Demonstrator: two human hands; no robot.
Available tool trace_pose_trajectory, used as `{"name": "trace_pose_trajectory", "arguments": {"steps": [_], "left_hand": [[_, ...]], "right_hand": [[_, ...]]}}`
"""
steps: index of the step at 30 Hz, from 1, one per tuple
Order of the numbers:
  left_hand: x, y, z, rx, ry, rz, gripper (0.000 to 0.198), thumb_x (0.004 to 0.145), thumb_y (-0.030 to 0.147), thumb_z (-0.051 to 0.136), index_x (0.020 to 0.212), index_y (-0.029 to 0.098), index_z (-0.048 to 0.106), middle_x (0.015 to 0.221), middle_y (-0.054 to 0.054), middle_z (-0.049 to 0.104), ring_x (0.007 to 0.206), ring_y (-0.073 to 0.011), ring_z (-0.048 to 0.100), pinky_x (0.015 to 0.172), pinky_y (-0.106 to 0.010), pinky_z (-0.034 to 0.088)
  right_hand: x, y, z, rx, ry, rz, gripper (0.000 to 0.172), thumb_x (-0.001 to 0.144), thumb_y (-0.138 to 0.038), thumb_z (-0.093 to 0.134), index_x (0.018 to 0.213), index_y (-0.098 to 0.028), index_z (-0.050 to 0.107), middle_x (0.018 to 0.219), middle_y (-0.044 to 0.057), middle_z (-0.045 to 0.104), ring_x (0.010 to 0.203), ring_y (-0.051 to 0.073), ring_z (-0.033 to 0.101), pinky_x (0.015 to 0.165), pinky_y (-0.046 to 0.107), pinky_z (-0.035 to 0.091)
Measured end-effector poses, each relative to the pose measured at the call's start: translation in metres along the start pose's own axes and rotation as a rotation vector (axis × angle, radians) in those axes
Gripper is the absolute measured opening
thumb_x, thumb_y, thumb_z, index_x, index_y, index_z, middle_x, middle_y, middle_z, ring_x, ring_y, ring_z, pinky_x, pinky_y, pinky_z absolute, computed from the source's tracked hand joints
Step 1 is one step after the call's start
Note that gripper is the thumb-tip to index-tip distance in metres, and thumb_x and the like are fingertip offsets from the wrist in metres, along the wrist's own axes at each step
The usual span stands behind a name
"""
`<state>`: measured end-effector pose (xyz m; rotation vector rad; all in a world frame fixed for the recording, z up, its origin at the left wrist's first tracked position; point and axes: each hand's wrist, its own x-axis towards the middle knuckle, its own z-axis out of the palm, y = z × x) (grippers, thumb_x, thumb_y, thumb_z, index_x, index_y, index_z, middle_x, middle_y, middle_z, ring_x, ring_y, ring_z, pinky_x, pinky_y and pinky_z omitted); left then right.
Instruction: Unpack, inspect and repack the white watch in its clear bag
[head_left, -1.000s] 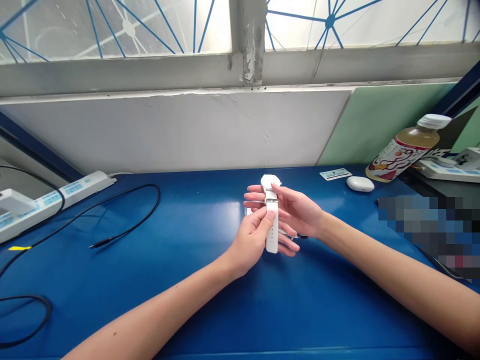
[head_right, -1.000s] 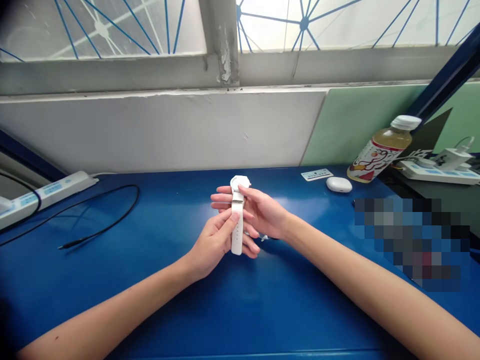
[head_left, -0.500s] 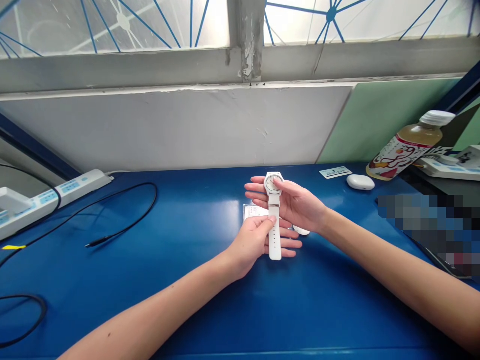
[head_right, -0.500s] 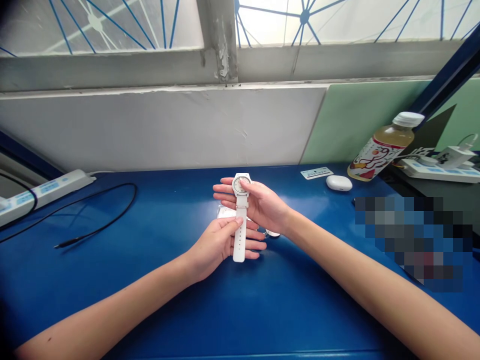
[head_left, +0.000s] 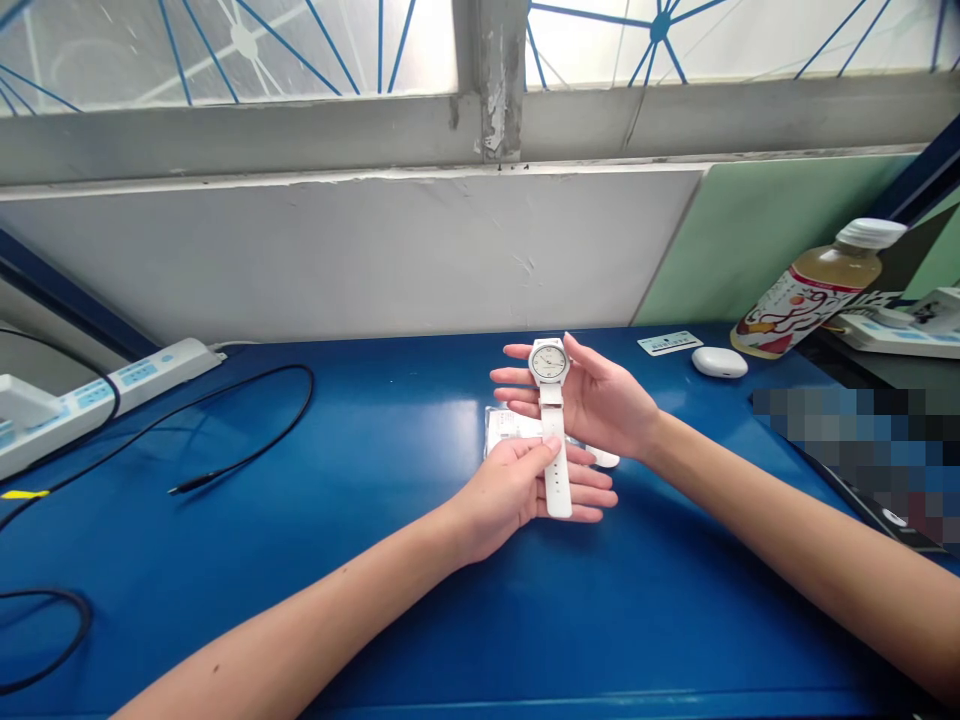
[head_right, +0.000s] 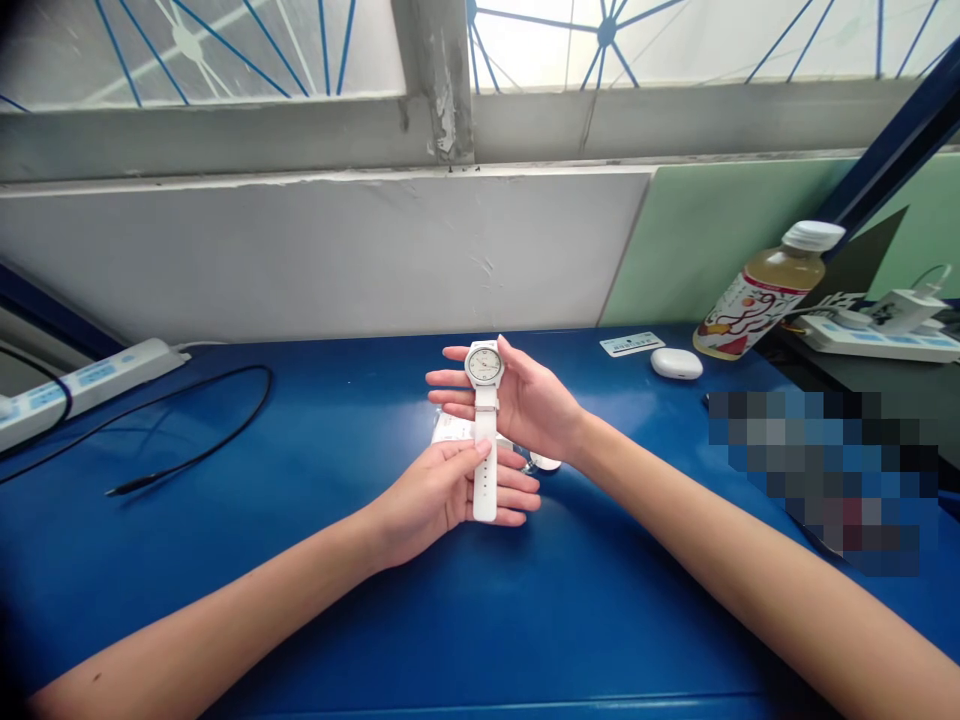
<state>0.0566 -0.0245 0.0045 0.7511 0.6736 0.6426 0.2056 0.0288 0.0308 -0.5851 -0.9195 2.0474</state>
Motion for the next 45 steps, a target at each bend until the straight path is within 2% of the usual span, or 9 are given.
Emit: {"name": "trace_pose_trajectory", "arguments": {"steps": [11, 16, 21, 26, 30, 34, 38, 41, 45], "left_hand": [[0.0001, -0.0001, -0.002, 0.054, 0.052, -0.029, 0.03, 0.1, 0.031, 0.05, 0.097, 0.006, 0.067, 0.091, -0.019, 0.075, 0.081, -0.0261, 0.075, 0.079, -0.041, 0.059], [-0.0021, 0.0041, 0.0007, 0.038, 0.054, 0.067, 0.026, 0.095, 0.035, 0.062, 0.099, 0.009, 0.066, 0.087, -0.014, 0.074, 0.078, -0.0237, 0.074, 0.08, -0.041, 0.057], [-0.0044, 0.0058, 0.0028, 0.112, 0.053, 0.176, 0.035, 0.087, 0.037, 0.073, 0.107, 0.01, 0.064, 0.091, -0.012, 0.073, 0.078, -0.0202, 0.072, 0.083, -0.038, 0.054], [-0.0022, 0.0023, 0.0014, 0.094, -0.006, 0.138, 0.034, 0.093, 0.037, 0.066, 0.113, 0.01, 0.061, 0.097, -0.014, 0.073, 0.08, -0.0222, 0.073, 0.082, -0.039, 0.054], [-0.001, -0.0001, 0.0006, 0.049, -0.045, 0.136, 0.037, 0.097, 0.042, 0.056, 0.116, 0.009, 0.058, 0.096, -0.016, 0.074, 0.079, -0.0255, 0.075, 0.08, -0.041, 0.055], [-0.0013, -0.0004, 0.0011, 0.084, -0.019, 0.22, 0.036, 0.098, 0.042, 0.056, 0.113, 0.01, 0.061, 0.094, -0.015, 0.074, 0.081, -0.0258, 0.074, 0.079, -0.04, 0.055], [-0.002, -0.0006, 0.0018, 0.136, -0.037, 0.222, 0.033, 0.096, 0.041, 0.059, 0.106, 0.01, 0.065, 0.096, -0.014, 0.074, 0.084, -0.0254, 0.074, 0.081, -0.039, 0.056], [-0.0025, -0.0008, 0.0018, 0.188, -0.063, 0.202, 0.025, 0.093, 0.033, 0.066, 0.103, 0.011, 0.067, 0.094, -0.012, 0.073, 0.084, -0.0238, 0.074, 0.083, -0.038, 0.057], [-0.0026, 0.0001, 0.0009, 0.199, -0.09, 0.188, 0.021, 0.091, 0.029, 0.069, 0.103, 0.012, 0.068, 0.095, -0.011, 0.073, 0.084, -0.0227, 0.074, 0.085, -0.039, 0.057]], "right_hand": [[0.001, 0.0005, 0.0015, 0.042, 0.081, 0.003, 0.05, 0.097, -0.03, 0.027, 0.12, -0.009, 0.065, 0.107, 0.014, 0.076, 0.095, 0.022, 0.071, 0.096, 0.037, 0.051], [-0.0005, -0.0055, 0.0017, 0.062, 0.103, -0.022, 0.041, 0.098, -0.029, 0.038, 0.116, -0.009, 0.067, 0.095, 0.01, 0.076, 0.08, 0.018, 0.069, 0.084, 0.031, 0.054], [-0.0024, -0.0077, -0.0009, 0.031, 0.131, -0.1, 0.031, 0.097, -0.029, 0.049, 0.109, -0.012, 0.071, 0.09, 0.006, 0.075, 0.081, 0.015, 0.068, 0.081, 0.025, 0.054], [0.0012, -0.0007, -0.0054, -0.039, 0.202, -0.224, 0.017, 0.085, -0.034, 0.074, 0.091, -0.018, 0.073, 0.077, 0.0, 0.071, 0.075, 0.012, 0.068, 0.076, 0.022, 0.054], [0.0018, 0.0012, -0.0079, -0.089, 0.202, -0.224, 0.022, 0.076, -0.04, 0.082, 0.08, -0.021, 0.071, 0.074, -0.001, 0.073, 0.074, 0.013, 0.068, 0.077, 0.025, 0.054], [-0.003, -0.0017, -0.0051, -0.153, 0.101, -0.142, 0.025, 0.085, -0.044, 0.072, 0.095, -0.021, 0.074, 0.098, 0.005, 0.078, 0.092, 0.019, 0.072, 0.09, 0.034, 0.054], [-0.006, -0.0046, -0.0028, -0.182, -0.024, -0.055, 0.026, 0.095, -0.03, 0.061, 0.117, -0.02, 0.07, 0.112, 0.008, 0.077, 0.105, 0.02, 0.071, 0.1, 0.037, 0.051], [-0.0047, -0.0048, -0.0038, -0.129, -0.062, -0.053, 0.027, 0.099, -0.023, 0.052, 0.121, -0.016, 0.067, 0.115, 0.009, 0.075, 0.107, 0.019, 0.07, 0.101, 0.034, 0.052], [-0.0024, -0.0038, -0.0053, -0.08, -0.012, -0.056, 0.029, 0.101, -0.022, 0.045, 0.12, -0.015, 0.066, 0.113, 0.009, 0.076, 0.099, 0.018, 0.073, 0.094, 0.032, 0.056]]}}
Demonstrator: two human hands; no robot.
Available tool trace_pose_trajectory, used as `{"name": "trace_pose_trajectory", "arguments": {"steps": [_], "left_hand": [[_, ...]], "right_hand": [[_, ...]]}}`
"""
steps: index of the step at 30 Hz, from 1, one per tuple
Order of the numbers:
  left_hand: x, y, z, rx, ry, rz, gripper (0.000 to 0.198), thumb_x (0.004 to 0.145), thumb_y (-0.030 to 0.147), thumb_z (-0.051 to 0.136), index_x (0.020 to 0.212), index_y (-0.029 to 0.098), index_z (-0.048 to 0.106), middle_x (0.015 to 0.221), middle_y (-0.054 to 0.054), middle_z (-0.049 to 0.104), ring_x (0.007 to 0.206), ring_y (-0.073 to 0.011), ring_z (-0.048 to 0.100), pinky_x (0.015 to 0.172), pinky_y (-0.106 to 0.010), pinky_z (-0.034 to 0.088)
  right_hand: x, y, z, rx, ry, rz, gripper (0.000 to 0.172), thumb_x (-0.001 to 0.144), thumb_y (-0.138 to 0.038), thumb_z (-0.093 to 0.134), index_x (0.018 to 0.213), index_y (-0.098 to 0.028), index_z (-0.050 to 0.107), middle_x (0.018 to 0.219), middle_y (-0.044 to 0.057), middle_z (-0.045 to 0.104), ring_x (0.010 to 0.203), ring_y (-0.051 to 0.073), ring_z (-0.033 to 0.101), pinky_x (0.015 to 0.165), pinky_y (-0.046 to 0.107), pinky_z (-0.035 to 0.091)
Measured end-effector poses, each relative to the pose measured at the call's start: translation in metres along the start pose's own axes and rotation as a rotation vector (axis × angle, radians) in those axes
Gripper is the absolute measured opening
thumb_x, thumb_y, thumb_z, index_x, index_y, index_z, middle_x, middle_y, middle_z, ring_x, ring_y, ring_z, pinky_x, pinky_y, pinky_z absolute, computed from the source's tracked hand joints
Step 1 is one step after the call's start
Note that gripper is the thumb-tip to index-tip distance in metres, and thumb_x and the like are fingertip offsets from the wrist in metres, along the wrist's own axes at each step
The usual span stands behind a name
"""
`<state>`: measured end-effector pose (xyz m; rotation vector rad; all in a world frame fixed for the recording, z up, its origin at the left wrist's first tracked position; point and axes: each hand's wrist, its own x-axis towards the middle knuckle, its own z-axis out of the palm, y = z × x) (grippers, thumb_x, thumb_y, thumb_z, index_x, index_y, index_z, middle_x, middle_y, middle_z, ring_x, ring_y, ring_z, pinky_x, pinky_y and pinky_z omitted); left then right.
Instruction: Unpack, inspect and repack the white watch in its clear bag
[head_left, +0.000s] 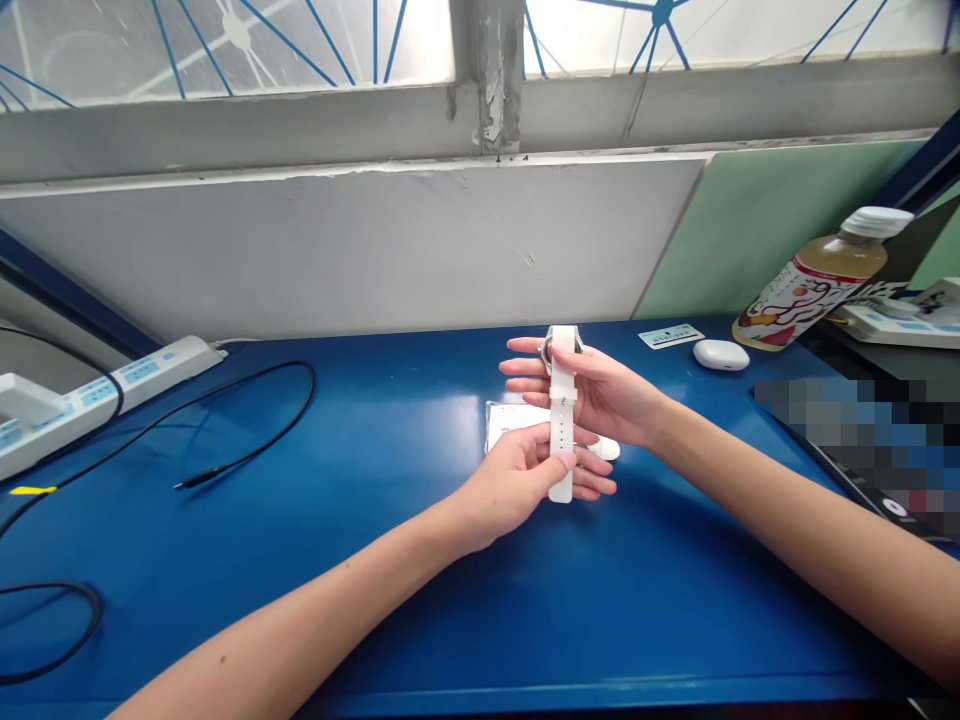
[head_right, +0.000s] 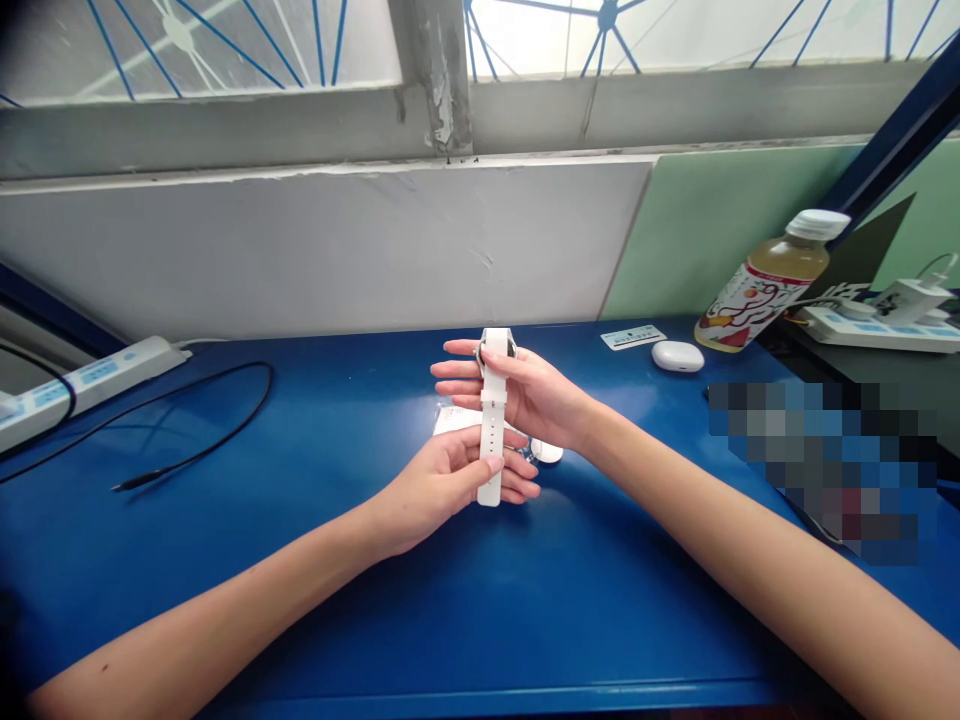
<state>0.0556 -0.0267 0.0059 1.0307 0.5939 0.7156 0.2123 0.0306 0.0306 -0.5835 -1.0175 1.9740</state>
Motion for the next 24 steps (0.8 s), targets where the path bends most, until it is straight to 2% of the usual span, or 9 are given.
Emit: {"name": "trace_pose_trajectory", "arguments": {"steps": [7, 12, 18, 20, 24], "left_hand": [[-0.0003, -0.0008, -0.0019, -0.052, -0.025, -0.023, 0.022, 0.09, 0.027, 0.069, 0.106, 0.01, 0.069, 0.104, -0.016, 0.073, 0.094, -0.0271, 0.073, 0.089, -0.042, 0.056], [-0.0003, -0.0009, -0.0018, -0.05, -0.032, -0.046, 0.021, 0.091, 0.025, 0.067, 0.106, 0.01, 0.069, 0.106, -0.017, 0.073, 0.098, -0.0275, 0.073, 0.092, -0.042, 0.055], [0.0005, 0.002, -0.0028, -0.089, -0.022, -0.089, 0.02, 0.081, 0.021, 0.076, 0.097, 0.008, 0.072, 0.1, -0.016, 0.075, 0.094, -0.0272, 0.074, 0.093, -0.042, 0.055], [0.0006, 0.0025, -0.0029, -0.111, -0.026, -0.12, 0.022, 0.082, 0.023, 0.077, 0.098, 0.008, 0.072, 0.098, -0.016, 0.076, 0.092, -0.0268, 0.074, 0.093, -0.043, 0.055], [0.001, 0.0031, -0.0033, -0.142, -0.001, -0.112, 0.024, 0.092, 0.031, 0.068, 0.103, 0.009, 0.071, 0.105, -0.017, 0.075, 0.091, -0.0254, 0.075, 0.089, -0.042, 0.057]], "right_hand": [[-0.0008, -0.0014, 0.0, 0.023, 0.005, 0.041, 0.031, 0.101, -0.023, 0.043, 0.122, -0.015, 0.064, 0.113, 0.009, 0.076, 0.097, 0.018, 0.074, 0.091, 0.031, 0.057], [-0.001, -0.0021, -0.0013, 0.048, -0.006, 0.067, 0.035, 0.097, -0.018, 0.041, 0.123, -0.014, 0.065, 0.118, 0.009, 0.075, 0.105, 0.019, 0.071, 0.098, 0.033, 0.053], [-0.0008, 0.0001, -0.0018, 0.036, -0.027, 0.089, 0.035, 0.094, -0.016, 0.043, 0.12, -0.012, 0.066, 0.118, 0.01, 0.075, 0.112, 0.021, 0.069, 0.103, 0.036, 0.051], [-0.0012, 0.0002, -0.0004, 0.026, -0.04, 0.095, 0.035, 0.096, -0.019, 0.042, 0.119, -0.013, 0.067, 0.119, 0.01, 0.074, 0.113, 0.022, 0.068, 0.103, 0.037, 0.05], [-0.0014, -0.0005, 0.0013, 0.031, -0.05, 0.073, 0.041, 0.101, -0.032, 0.036, 0.121, -0.015, 0.067, 0.128, 0.009, 0.07, 0.121, 0.022, 0.063, 0.106, 0.037, 0.047]]}}
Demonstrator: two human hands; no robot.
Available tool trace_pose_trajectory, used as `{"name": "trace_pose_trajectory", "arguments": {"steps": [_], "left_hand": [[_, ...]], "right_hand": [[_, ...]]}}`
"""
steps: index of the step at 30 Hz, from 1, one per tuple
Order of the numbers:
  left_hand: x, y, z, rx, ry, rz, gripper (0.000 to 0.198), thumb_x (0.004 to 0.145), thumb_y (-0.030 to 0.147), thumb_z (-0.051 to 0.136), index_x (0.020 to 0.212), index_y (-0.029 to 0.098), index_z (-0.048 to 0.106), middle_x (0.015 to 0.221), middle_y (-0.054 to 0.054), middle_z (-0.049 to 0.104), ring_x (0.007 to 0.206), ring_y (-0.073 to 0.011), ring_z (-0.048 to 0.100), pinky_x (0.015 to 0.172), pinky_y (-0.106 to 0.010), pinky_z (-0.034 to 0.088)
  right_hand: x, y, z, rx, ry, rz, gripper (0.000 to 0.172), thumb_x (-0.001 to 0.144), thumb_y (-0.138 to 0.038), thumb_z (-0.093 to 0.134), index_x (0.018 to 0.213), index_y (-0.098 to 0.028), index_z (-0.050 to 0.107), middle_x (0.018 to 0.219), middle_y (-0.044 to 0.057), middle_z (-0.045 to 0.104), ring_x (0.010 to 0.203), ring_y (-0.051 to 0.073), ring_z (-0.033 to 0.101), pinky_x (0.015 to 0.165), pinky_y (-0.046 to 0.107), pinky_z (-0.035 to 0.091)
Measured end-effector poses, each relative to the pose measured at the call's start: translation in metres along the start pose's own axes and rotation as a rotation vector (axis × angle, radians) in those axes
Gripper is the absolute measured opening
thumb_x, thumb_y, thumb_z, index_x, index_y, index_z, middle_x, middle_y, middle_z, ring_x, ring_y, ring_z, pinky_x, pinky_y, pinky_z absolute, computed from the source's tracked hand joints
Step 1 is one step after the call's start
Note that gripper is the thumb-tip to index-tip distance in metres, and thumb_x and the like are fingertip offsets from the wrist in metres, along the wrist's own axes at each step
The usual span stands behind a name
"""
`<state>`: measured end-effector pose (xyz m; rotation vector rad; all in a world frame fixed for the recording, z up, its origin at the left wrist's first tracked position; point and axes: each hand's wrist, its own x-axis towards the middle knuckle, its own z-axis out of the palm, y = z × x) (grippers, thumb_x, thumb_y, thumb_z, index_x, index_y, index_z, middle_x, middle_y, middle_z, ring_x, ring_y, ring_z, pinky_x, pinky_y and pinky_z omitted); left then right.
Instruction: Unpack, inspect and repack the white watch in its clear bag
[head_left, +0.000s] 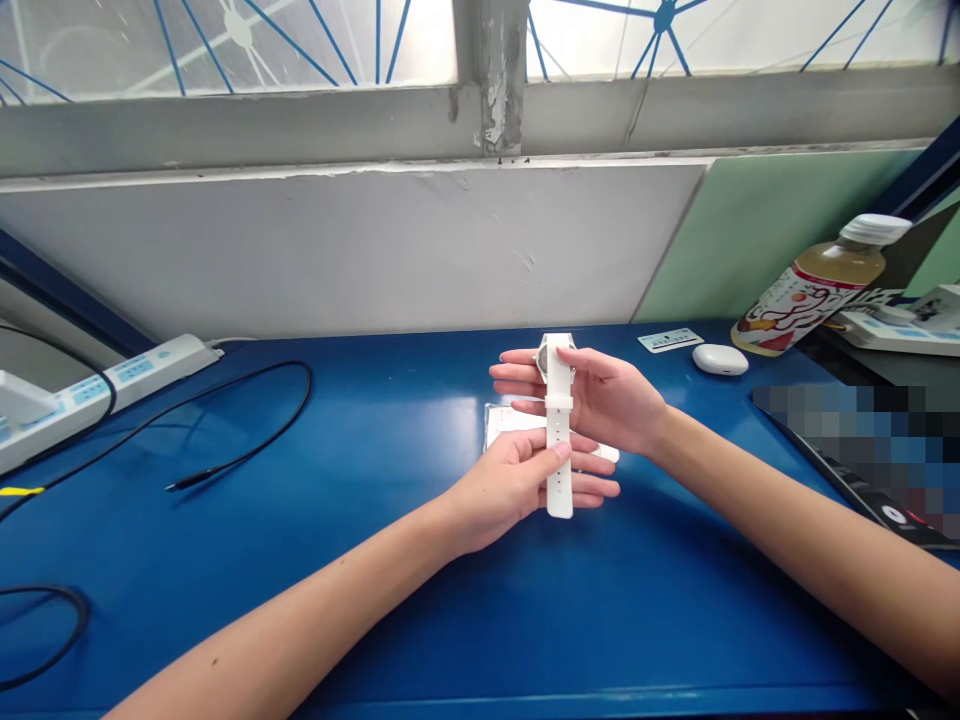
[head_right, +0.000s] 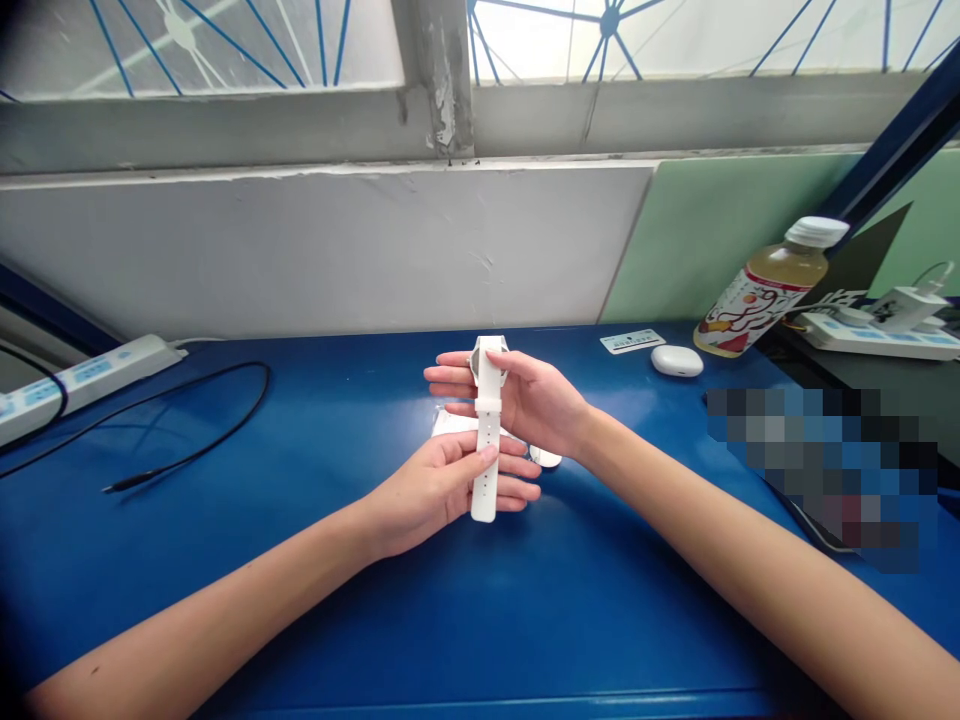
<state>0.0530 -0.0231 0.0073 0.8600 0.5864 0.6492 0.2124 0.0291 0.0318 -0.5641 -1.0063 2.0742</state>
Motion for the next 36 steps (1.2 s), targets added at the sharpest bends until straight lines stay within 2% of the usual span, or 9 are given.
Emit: {"name": "trace_pose_trajectory", "arguments": {"steps": [8, 12, 15, 19, 22, 25, 27, 32, 36], "left_hand": [[-0.002, 0.002, 0.0, 0.03, -0.055, -0.039, 0.032, 0.09, 0.036, 0.071, 0.104, 0.008, 0.073, 0.105, -0.019, 0.074, 0.098, -0.029, 0.073, 0.094, -0.045, 0.053], [-0.002, -0.001, 0.002, -0.007, -0.03, 0.003, 0.037, 0.085, 0.041, 0.074, 0.103, 0.008, 0.072, 0.103, -0.018, 0.075, 0.093, -0.0291, 0.074, 0.092, -0.045, 0.054], [-0.003, -0.001, 0.002, -0.084, -0.09, 0.025, 0.057, 0.086, 0.058, 0.066, 0.111, 0.007, 0.07, 0.104, -0.02, 0.074, 0.091, -0.0299, 0.074, 0.091, -0.044, 0.053], [-0.007, 0.004, 0.001, -0.125, -0.16, 0.146, 0.089, 0.078, 0.079, 0.058, 0.132, 0.009, 0.059, 0.126, -0.024, 0.066, 0.114, -0.0373, 0.065, 0.098, -0.046, 0.048], [-0.008, 0.006, 0.001, -0.069, -0.062, 0.244, 0.085, 0.077, 0.07, 0.069, 0.135, 0.011, 0.054, 0.138, -0.024, 0.058, 0.123, -0.0396, 0.059, 0.102, -0.047, 0.045], [-0.005, 0.004, 0.0, 0.028, 0.099, 0.258, 0.066, 0.081, 0.049, 0.078, 0.129, 0.008, 0.057, 0.131, -0.024, 0.062, 0.119, -0.0381, 0.063, 0.101, -0.048, 0.047], [-0.003, 0.003, 0.0, 0.06, 0.149, 0.246, 0.056, 0.083, 0.038, 0.078, 0.126, 0.008, 0.059, 0.127, -0.023, 0.065, 0.117, -0.0369, 0.064, 0.101, -0.048, 0.047], [-0.001, 0.004, -0.001, 0.073, 0.118, 0.286, 0.042, 0.087, 0.026, 0.075, 0.125, 0.014, 0.062, 0.136, -0.017, 0.061, 0.124, -0.0338, 0.06, 0.101, -0.043, 0.048], [-0.001, 0.008, -0.001, 0.028, 0.079, 0.313, 0.038, 0.09, 0.022, 0.072, 0.126, 0.016, 0.062, 0.138, -0.014, 0.06, 0.131, -0.0314, 0.055, 0.106, -0.041, 0.045]], "right_hand": [[-0.001, 0.0, -0.002, 0.019, -0.044, -0.008, 0.039, 0.101, -0.033, 0.038, 0.12, -0.017, 0.068, 0.125, 0.008, 0.071, 0.119, 0.021, 0.064, 0.106, 0.037, 0.046], [-0.003, -0.005, 0.0, 0.08, 0.063, -0.102, 0.035, 0.094, -0.019, 0.045, 0.119, -0.023, 0.069, 0.102, 0.001, 0.074, 0.081, 0.013, 0.067, 0.078, 0.026, 0.055], [-0.003, -0.012, -0.002, 0.179, 0.157, -0.205, 0.035, 0.093, -0.028, 0.044, 0.115, -0.019, 0.07, 0.086, 0.003, 0.068, 0.062, 0.013, 0.054, 0.061, 0.025, 0.052], [-0.002, -0.021, -0.006, 0.294, 0.254, -0.272, 0.043, 0.091, -0.03, 0.038, 0.115, -0.011, 0.068, 0.081, 0.006, 0.063, 0.063, 0.015, 0.053, 0.062, 0.028, 0.053], [-0.001, -0.023, -0.006, 0.312, 0.281, -0.276, 0.035, 0.094, -0.024, 0.043, 0.116, -0.01, 0.067, 0.081, 0.004, 0.062, 0.067, 0.012, 0.057, 0.066, 0.023, 0.053], [0.0, -0.02, -0.004, 0.272, 0.289, -0.343, 0.021, 0.091, -0.021, 0.057, 0.107, -0.014, 0.069, 0.079, 0.0, 0.063, 0.072, 0.01, 0.06, 0.073, 0.019, 0.053], [0.001, -0.017, -0.003, 0.187, 0.287, -0.398, 0.012, 0.085, -0.021, 0.069, 0.096, -0.018, 0.071, 0.078, -0.001, 0.064, 0.075, 0.009, 0.062, 0.077, 0.019, 0.053], [-0.001, -0.008, -0.002, -0.111, 0.27, -0.419, 0.013, 0.077, -0.031, 0.081, 0.087, -0.024, 0.075, 0.082, -0.001, 0.071, 0.086, 0.014, 0.067, 0.086, 0.027, 0.052], [-0.002, -0.006, -0.001, -0.31, 0.271, -0.441, 0.014, 0.074, -0.033, 0.083, 0.085, -0.027, 0.077, 0.088, 0.0, 0.073, 0.081, 0.015, 0.065, 0.077, 0.029, 0.051]]}}
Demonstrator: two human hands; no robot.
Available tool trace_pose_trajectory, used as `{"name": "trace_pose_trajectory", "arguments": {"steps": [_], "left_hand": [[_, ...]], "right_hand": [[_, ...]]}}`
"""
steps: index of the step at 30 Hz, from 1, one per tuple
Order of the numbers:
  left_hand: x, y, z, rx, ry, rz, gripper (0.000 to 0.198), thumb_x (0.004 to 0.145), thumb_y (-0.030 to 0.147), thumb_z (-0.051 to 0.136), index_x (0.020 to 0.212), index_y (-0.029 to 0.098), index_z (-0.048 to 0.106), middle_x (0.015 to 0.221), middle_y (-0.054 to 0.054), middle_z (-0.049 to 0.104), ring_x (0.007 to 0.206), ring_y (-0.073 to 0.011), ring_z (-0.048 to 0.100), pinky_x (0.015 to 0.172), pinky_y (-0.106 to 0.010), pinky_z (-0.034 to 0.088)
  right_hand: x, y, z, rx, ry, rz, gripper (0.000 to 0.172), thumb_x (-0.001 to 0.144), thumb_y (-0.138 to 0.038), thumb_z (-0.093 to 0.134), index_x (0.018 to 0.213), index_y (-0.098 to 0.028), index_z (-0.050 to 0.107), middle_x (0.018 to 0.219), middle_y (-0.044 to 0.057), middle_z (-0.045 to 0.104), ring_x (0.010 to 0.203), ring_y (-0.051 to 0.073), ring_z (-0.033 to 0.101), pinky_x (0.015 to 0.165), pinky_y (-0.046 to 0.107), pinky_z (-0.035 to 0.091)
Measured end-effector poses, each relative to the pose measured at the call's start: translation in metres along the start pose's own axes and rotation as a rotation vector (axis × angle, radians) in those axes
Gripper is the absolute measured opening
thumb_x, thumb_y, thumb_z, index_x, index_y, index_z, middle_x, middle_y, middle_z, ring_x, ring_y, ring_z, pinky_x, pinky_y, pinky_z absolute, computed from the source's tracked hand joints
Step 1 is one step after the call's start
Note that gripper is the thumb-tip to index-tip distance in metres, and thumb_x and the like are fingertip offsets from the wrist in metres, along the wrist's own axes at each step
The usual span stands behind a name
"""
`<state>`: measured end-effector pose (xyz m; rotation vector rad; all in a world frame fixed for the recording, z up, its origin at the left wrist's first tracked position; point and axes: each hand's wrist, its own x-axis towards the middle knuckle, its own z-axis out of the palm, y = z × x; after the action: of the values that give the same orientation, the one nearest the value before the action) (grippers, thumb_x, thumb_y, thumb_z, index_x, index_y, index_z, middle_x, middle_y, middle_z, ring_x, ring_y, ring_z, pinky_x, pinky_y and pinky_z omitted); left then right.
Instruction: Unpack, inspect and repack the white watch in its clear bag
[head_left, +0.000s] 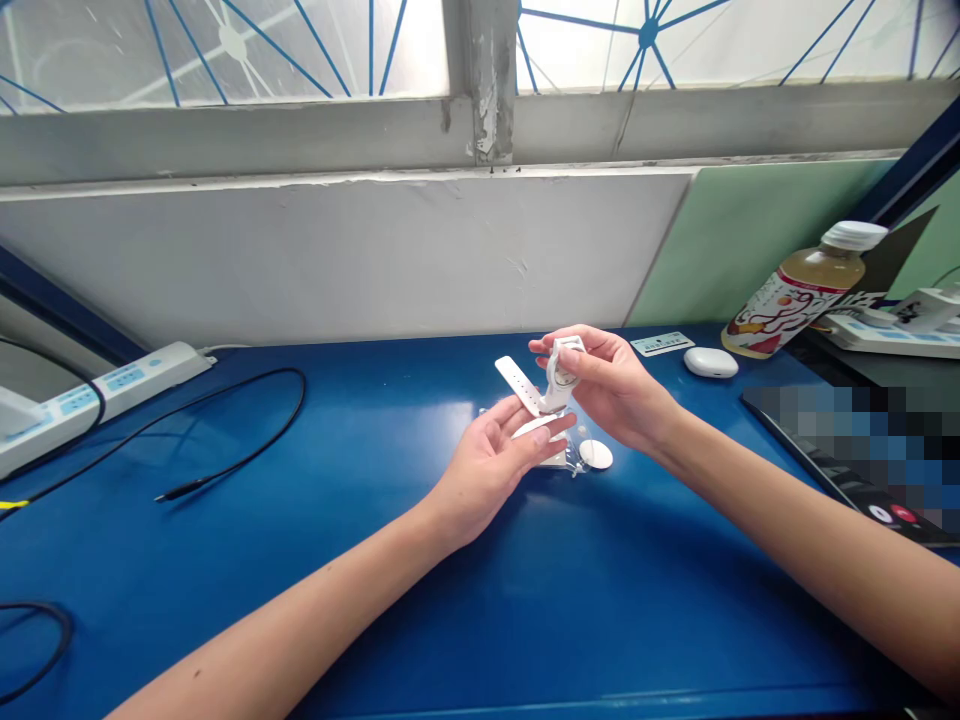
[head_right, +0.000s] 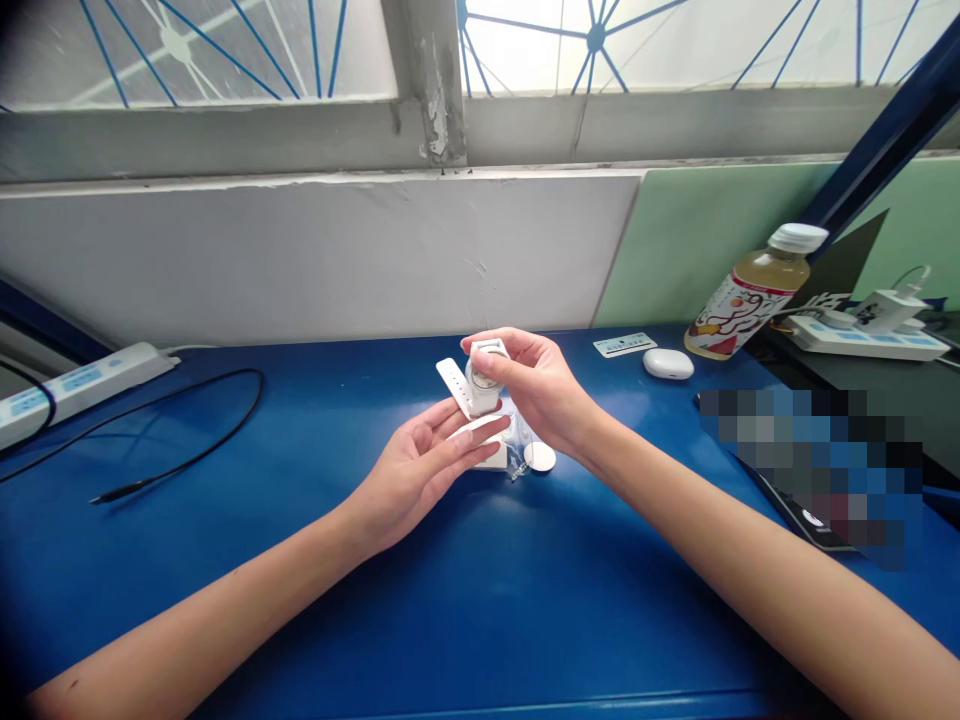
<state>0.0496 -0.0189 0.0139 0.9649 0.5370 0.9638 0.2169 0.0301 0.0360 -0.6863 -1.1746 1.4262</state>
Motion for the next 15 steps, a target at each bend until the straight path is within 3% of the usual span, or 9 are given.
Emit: {"name": "trace_pose_trajectory", "arguments": {"steps": [4, 9, 11, 15], "left_hand": [[0.0002, 0.0005, -0.0001, 0.034, 0.026, -0.013, 0.033, 0.089, 0.025, 0.073, 0.12, 0.016, 0.066, 0.119, -0.011, 0.068, 0.112, -0.0257, 0.066, 0.101, -0.04, 0.048], [-0.0019, -0.0024, -0.0002, 0.079, -0.012, -0.063, 0.03, 0.089, 0.032, 0.072, 0.111, 0.012, 0.069, 0.09, -0.006, 0.068, 0.086, -0.018, 0.067, 0.089, -0.037, 0.053], [-0.0022, -0.0031, -0.0001, 0.068, -0.026, -0.1, 0.032, 0.09, 0.034, 0.071, 0.112, 0.011, 0.069, 0.088, -0.006, 0.068, 0.083, -0.0174, 0.068, 0.085, -0.035, 0.054], [-0.0021, -0.0035, -0.0001, 0.058, -0.051, -0.15, 0.032, 0.088, 0.037, 0.074, 0.104, 0.01, 0.069, 0.092, -0.01, 0.071, 0.085, -0.0202, 0.071, 0.084, -0.036, 0.054]], "right_hand": [[0.0002, 0.001, 0.0021, -0.105, 0.038, -0.016, 0.015, 0.071, -0.036, 0.085, 0.079, -0.027, 0.076, 0.089, 0.001, 0.074, 0.075, 0.016, 0.063, 0.07, 0.031, 0.051], [-0.002, 0.0025, 0.0057, -0.119, 0.026, 0.067, 0.019, 0.071, -0.037, 0.085, 0.083, -0.025, 0.076, 0.096, 0.004, 0.075, 0.095, 0.022, 0.069, 0.073, 0.032, 0.055], [-0.0031, 0.0029, 0.0068, -0.091, -0.003, 0.089, 0.02, 0.072, -0.035, 0.085, 0.086, -0.023, 0.076, 0.1, 0.006, 0.076, 0.102, 0.023, 0.069, 0.075, 0.031, 0.056], [-0.0049, 0.0036, 0.0083, -0.04, -0.069, 0.143, 0.021, 0.074, -0.033, 0.084, 0.087, -0.02, 0.073, 0.091, 0.006, 0.078, 0.094, 0.024, 0.074, 0.072, 0.032, 0.06]]}}
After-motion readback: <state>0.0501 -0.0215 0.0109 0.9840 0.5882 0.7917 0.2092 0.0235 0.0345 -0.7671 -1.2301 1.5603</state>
